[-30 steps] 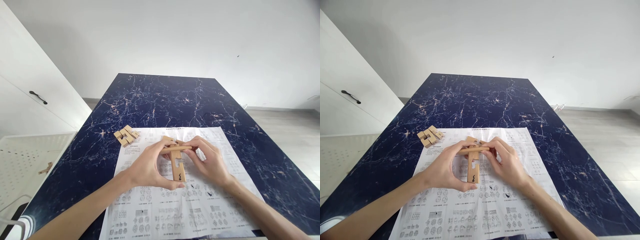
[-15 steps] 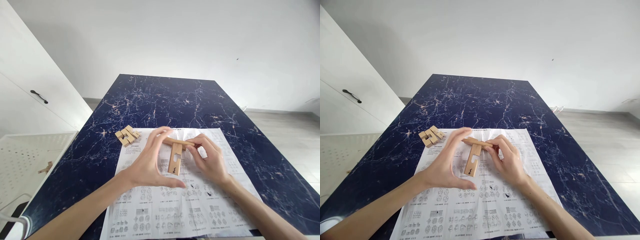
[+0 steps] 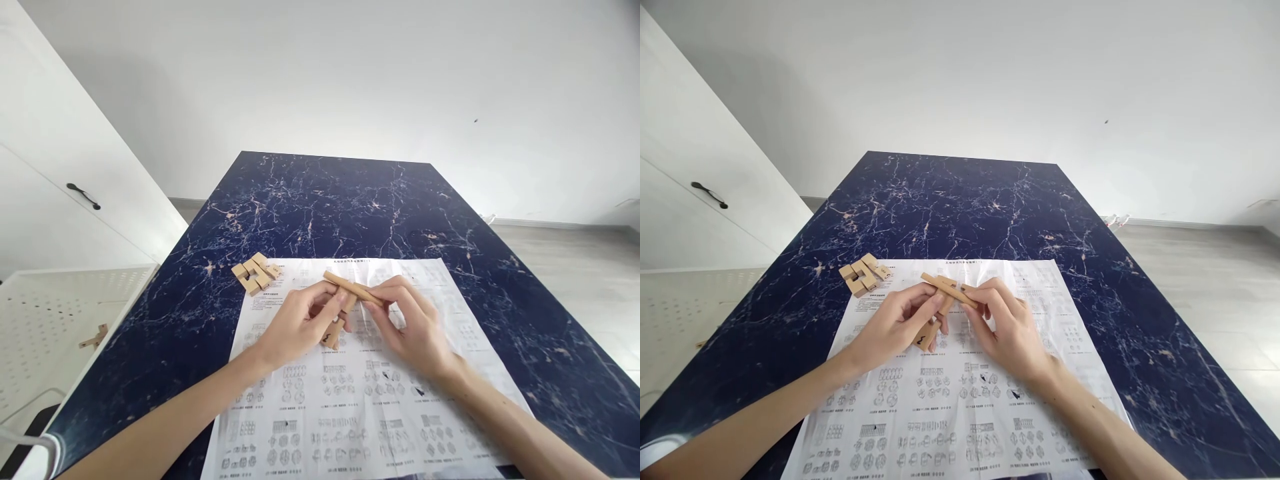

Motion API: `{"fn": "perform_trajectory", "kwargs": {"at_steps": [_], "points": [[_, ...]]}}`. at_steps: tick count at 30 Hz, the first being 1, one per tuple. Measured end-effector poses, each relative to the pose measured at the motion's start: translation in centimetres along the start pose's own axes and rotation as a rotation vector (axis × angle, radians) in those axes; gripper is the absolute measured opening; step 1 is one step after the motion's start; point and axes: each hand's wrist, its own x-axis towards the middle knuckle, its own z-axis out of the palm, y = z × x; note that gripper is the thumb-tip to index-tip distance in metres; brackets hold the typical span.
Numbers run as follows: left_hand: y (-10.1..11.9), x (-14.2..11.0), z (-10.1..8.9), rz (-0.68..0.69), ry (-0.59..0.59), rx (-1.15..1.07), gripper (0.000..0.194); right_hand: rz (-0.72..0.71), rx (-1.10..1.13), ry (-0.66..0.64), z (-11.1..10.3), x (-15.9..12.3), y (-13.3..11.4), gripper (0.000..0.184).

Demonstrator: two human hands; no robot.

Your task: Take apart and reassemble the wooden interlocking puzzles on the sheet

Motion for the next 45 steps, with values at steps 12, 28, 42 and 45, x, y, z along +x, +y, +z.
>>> {"fn": "perform_trajectory", "kwargs": {"at_steps": [12,28,42,45], "points": [[0.3,0.1,0.1,-0.068,-0.052,-0.078,0.044,-0.09,-0.14,-0.112,-0.1,0.1,-0.2,0.036],[0.8,0.3,0.2,-0.133,-0.089,-0.23,0.045,-0.064,-0.219,-0.029,-0.1,-0.1,-1.1,0.037],[-0.2,0.4,0.2,-0.037,-0.07,-0.164,0.039,-0.109,-0.355,0.067,0.3,-0.1,-1.3,0.017],[-0.2,0.6,0.3,-0.031,-0.066,-0.184,0.038,-0.104,-0.375,0.071,0.3,0.0,-1.3,0.015]]}}
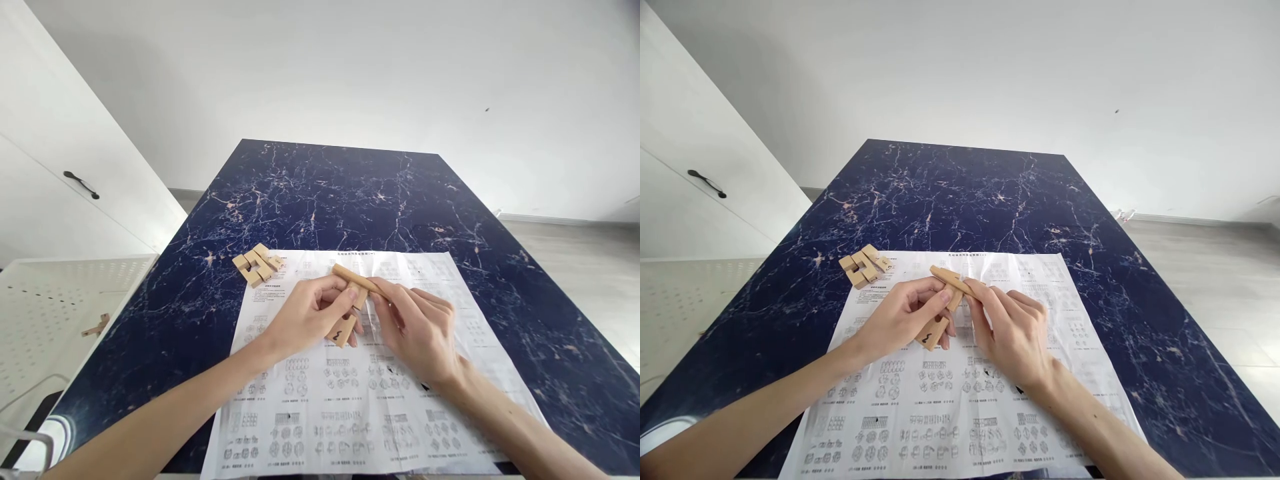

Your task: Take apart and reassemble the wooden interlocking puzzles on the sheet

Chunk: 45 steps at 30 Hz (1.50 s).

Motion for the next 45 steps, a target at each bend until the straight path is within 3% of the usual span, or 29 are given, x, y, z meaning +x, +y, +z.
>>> {"fn": "perform_trajectory", "kwargs": {"at_steps": [18,25,33,39,42,45], "points": [[0.7,0.6,-1.0,-0.062,-0.114,-0.041,0.041,0.07,0.038,-0.025,-0.1,0.2,0.2,0.013],[0.6,0.1,-1.0,-0.074,-0.047,-0.024,0.04,0.04,0.256,-0.123,0.1,0.3,0.4,0.032],[1.0,-0.1,0.5,-0.049,0.069,0.012,0.037,0.047,0.113,-0.037,0.2,0.3,0.6,0.017],[0.7,-0.2,0.9,-0.036,0.135,0.028,0.04,0.048,0.039,-0.026,0.5,0.3,0.1,0.016],[0.6,-0.2,0.7,-0.05,0.109,-0.007,0.039,0.059,0.03,-0.035,0.7,0.1,0.1,0.016],[0.4,-0.5,0.7,-0.066,0.009,0.01,0.036,0.142,0.018,-0.032,0.7,-0.2,0.9,0.016]]}}
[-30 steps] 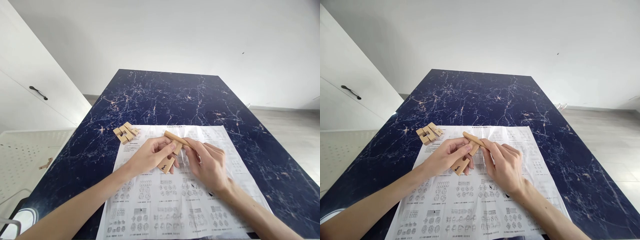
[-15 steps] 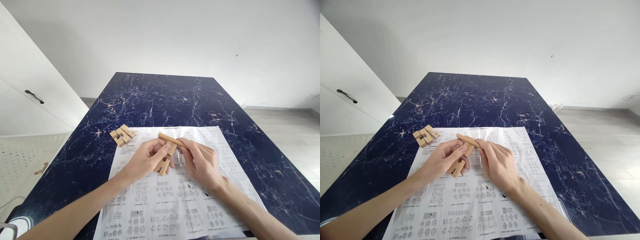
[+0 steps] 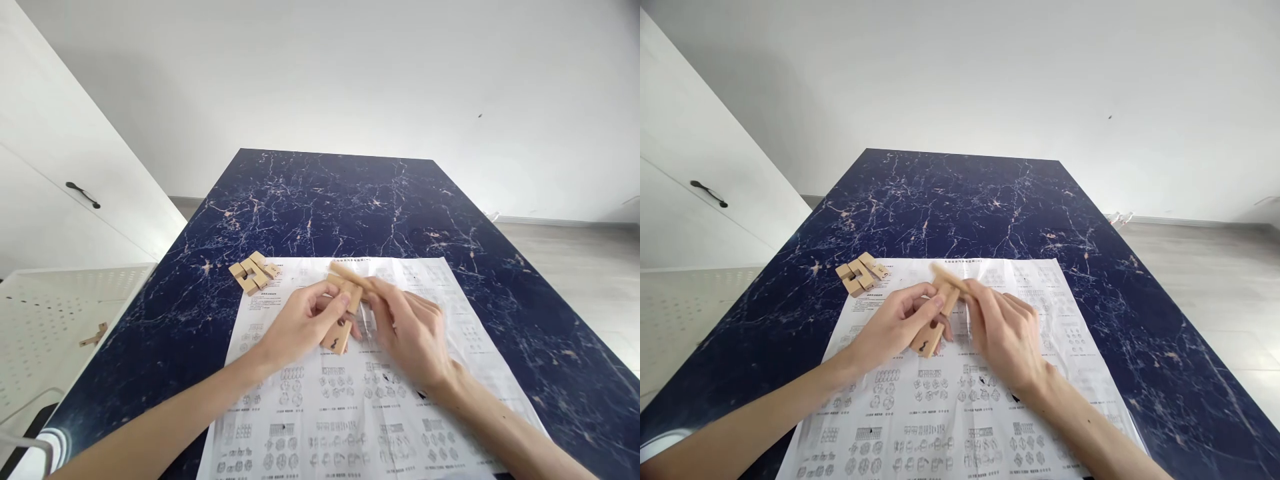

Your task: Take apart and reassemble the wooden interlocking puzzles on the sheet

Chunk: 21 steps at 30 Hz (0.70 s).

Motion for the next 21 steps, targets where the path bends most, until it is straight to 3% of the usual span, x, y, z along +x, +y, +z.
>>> {"fn": "perform_trajectory", "kwargs": {"at_steps": [3,5,7,11,16,21], "points": [[-0.1,-0.6,0.5,-0.018,-0.101,0.1,0.037,0.142,-0.042,0.019,-0.1,0.0,1.3,0.023],[-0.1,-0.9,0.7,-0.003,-0.103,0.148,0.037,0.227,-0.016,-0.031,-0.1,0.0,1.9,0.027],[-0.1,-0.9,0.6,0.056,-0.03,0.246,0.038,0.301,0.032,-0.112,-0.1,0.1,2.2,0.028],[-0.6,-0.4,-0.5,0.223,0.143,0.642,0.04,0.398,0.07,-0.211,0.3,0.3,2.3,0.025],[-1.7,-0.1,-1.5,0.418,0.107,0.943,0.028,0.395,0.107,-0.236,0.6,0.2,2.6,0.027],[-2.1,0.1,-1.7,0.435,0.032,1.059,0.036,0.28,0.128,-0.257,0.9,0.3,2.7,0.023]]}}
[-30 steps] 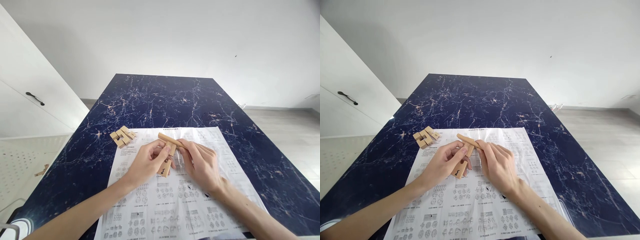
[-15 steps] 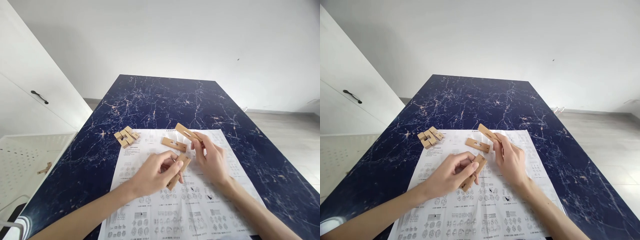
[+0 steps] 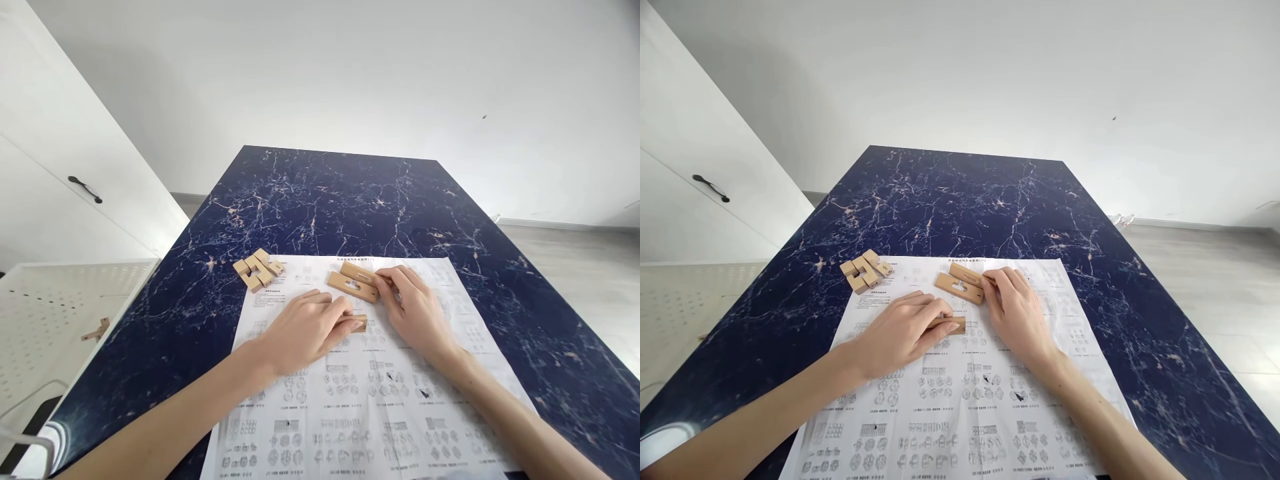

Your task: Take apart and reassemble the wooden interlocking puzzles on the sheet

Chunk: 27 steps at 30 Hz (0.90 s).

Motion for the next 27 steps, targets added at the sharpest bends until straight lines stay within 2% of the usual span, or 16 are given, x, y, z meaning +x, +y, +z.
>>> {"fn": "perform_trajectory", "kwargs": {"at_steps": [2,5,9,14,18,23,27], "points": [[0.0,0.1,0.0,0.043,0.0,0.018,0.037,-0.031,0.003,-0.017,0.1,0.0,0.1,0.022],[-0.1,0.2,-0.1,0.105,0.004,0.031,0.03,-0.046,0.006,-0.029,0.3,0.0,0.3,0.026],[-0.2,0.3,-0.3,0.078,0.031,0.041,0.02,-0.038,-0.042,-0.016,0.6,0.0,0.6,0.03],[-0.5,0.3,-0.3,0.011,0.129,0.021,0.036,-0.051,-0.06,-0.041,0.6,0.1,0.4,0.035],[-0.7,0.3,-0.1,0.013,0.168,0.041,0.039,-0.129,-0.026,-0.095,0.3,0.0,-0.2,0.036],[-0.7,0.3,0.0,0.014,0.142,0.068,0.043,-0.191,0.015,-0.17,0.0,0.0,-0.4,0.038],[-0.5,0.6,0.0,0.065,0.097,0.09,0.054,-0.166,0.116,-0.158,0.0,0.3,0.0,0.038]]}}
